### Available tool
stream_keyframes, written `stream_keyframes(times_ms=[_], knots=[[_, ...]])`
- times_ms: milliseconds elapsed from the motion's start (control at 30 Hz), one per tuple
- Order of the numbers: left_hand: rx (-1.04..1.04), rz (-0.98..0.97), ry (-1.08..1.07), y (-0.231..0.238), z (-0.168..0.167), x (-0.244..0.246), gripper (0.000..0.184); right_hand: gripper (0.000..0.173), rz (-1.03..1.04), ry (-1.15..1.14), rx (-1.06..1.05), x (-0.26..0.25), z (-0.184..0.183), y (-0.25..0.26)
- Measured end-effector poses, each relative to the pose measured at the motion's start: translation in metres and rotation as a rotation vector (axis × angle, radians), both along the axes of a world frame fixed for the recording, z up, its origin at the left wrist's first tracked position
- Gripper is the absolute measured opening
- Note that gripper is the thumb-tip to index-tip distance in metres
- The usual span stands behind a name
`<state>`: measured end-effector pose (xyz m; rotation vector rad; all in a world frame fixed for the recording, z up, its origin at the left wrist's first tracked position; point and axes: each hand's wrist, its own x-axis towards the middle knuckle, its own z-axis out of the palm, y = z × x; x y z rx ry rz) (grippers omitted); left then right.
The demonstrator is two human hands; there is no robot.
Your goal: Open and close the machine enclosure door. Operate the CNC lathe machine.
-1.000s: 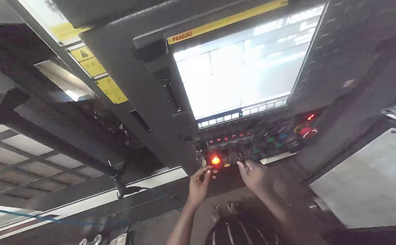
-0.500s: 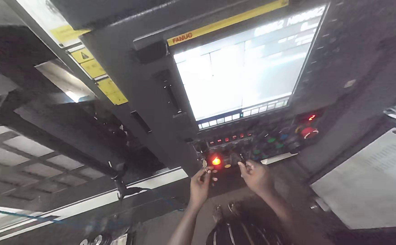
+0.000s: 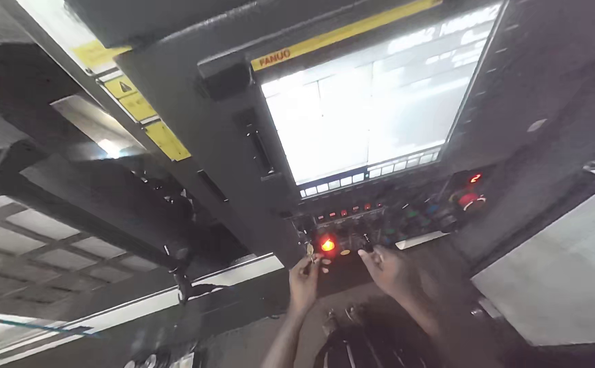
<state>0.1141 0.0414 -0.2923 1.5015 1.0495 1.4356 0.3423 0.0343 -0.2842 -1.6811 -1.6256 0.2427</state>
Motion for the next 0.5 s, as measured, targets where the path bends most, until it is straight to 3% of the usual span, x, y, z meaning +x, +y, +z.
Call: stream_keyframes(times_ms=[333,400,500], knots=[[-0.032,-0.039,0.020,0.003,0.009,-0.004,0.018,0.064,-0.080,-0.234,0.057,-0.003,0.005,0.001],[-0.011,-0.031,0.005,0.002,0.006,-0.003,0.017,0.057,0.003,-0.032,-0.061,-0.006,0.010,0.000],[-0.042,-0.050,0.022,0.000,0.009,-0.004,0.020,0.056,0.238,0.760,-0.308,-0.012,0.010,0.002]])
